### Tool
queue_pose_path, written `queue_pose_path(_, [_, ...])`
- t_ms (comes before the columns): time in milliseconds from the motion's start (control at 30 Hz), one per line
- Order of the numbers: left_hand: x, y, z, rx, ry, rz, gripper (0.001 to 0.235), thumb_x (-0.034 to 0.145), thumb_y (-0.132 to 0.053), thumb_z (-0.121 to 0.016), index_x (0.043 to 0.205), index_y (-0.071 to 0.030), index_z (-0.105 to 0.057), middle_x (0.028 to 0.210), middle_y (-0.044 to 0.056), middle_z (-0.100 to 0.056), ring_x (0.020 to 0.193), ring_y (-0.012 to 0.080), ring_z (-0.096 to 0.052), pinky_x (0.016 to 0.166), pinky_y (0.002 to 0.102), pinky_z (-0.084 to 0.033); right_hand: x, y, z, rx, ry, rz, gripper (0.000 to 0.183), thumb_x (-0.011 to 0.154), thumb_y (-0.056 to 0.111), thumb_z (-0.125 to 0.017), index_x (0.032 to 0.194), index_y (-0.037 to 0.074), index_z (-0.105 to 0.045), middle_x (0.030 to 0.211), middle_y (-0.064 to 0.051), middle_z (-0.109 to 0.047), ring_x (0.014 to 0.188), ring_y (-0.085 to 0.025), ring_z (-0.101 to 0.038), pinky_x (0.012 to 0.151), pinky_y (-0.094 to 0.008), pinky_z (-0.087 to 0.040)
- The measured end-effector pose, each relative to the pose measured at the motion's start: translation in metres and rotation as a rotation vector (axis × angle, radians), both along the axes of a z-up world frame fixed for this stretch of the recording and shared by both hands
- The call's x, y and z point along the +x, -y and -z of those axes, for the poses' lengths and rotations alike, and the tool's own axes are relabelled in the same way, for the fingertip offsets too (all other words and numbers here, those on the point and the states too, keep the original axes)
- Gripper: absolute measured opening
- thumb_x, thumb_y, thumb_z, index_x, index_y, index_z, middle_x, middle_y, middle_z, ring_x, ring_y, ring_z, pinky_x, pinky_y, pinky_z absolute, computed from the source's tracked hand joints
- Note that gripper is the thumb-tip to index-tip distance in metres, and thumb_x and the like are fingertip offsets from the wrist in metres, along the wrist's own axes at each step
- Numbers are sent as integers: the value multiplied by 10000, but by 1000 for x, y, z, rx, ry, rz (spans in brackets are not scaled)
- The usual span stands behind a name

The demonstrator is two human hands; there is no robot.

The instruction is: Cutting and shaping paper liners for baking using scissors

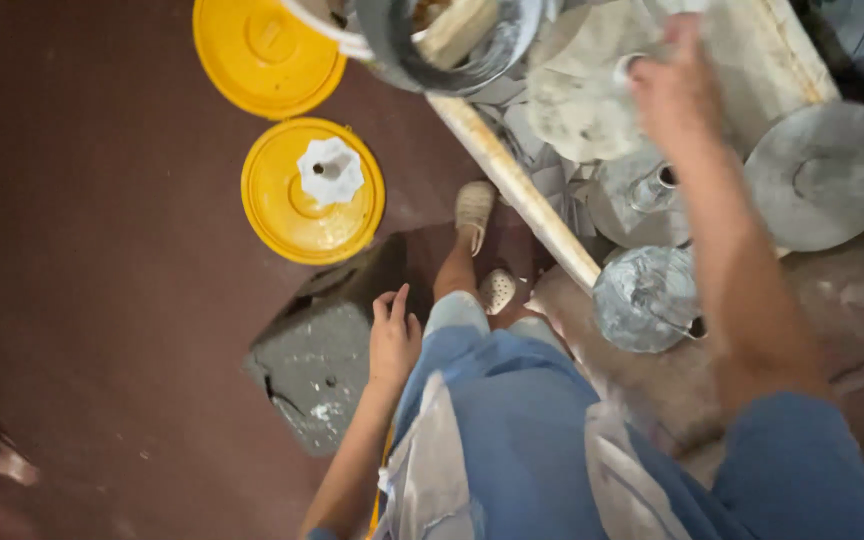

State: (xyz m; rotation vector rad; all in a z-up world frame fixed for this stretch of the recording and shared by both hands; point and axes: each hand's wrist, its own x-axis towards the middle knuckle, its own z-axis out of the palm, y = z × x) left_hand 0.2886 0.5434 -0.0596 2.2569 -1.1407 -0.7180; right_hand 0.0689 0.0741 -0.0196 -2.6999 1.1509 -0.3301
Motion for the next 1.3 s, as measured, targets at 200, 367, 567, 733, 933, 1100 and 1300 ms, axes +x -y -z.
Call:
queue_pose_path(200, [-11,-41,33,88,-48,-144,602,880,-100,-597,1472,-136,-493,1316,185,-468,953,473,-646,722,595,-538,4,-69,-165,-126,-117,-313,60,1005,52,-803,1000,111,-797,1431,-185,-431,1173,-329,-628,875,-431,-542])
queue_pose_path(367, [-3,-59,53,113,-93,-198,557,837,-64,-597,1388,-57,-516,1277,225,-470,920,516,-640,851,598,-522,71,-118,-139,-34,-239,-400,129,1006,312,-745,1087,229,-801,1395,-133,-470,1072,-298,-604,865,-466,-558])
queue_pose_path(567, [12,-91,59,178,-136,-403,562,871,-63,-633,1425,-111,-549,1253,140,-502,979,435,-727,821,496,-646,264,-234,4,761,240,-460,287,890,100,-803,1095,125,-602,1225,-92,-499,981,-275,-685,852,-303,-522])
queue_pose_path(733, [26,-129,43,196,-193,-690,546,902,-98,-623,1436,-164,-533,1279,138,-490,1068,441,-693,891,507,-629,380,-302,157,97,-30,-815,80,892,259,-739,867,188,-710,1170,-24,-512,918,-320,-673,733,-411,-552])
queue_pose_path(933, [17,-189,54,301,-229,-890,546,905,-84,-625,1434,-158,-511,1301,139,-472,1100,431,-685,918,494,-631,461,-356,140,517,-133,-660,178,887,192,-683,1034,165,-586,1191,-131,-570,941,-456,-689,832,-523,-563])
queue_pose_path(1100, [21,-192,53,287,-181,-803,494,903,-79,-621,1390,-109,-542,1273,146,-483,1049,441,-698,863,495,-640,414,-315,133,329,-171,-710,181,912,230,-716,1062,219,-818,1283,-54,-517,877,-415,-735,805,-462,-602])
queue_pose_path(1300, [85,-100,43,142,-115,-279,372,961,-186,-603,1326,-139,-661,977,152,-705,971,402,-723,829,498,-574,242,-239,73,351,-244,-459,235,931,227,-715,1143,262,-808,1216,-24,-485,900,-363,-742,804,-415,-623])
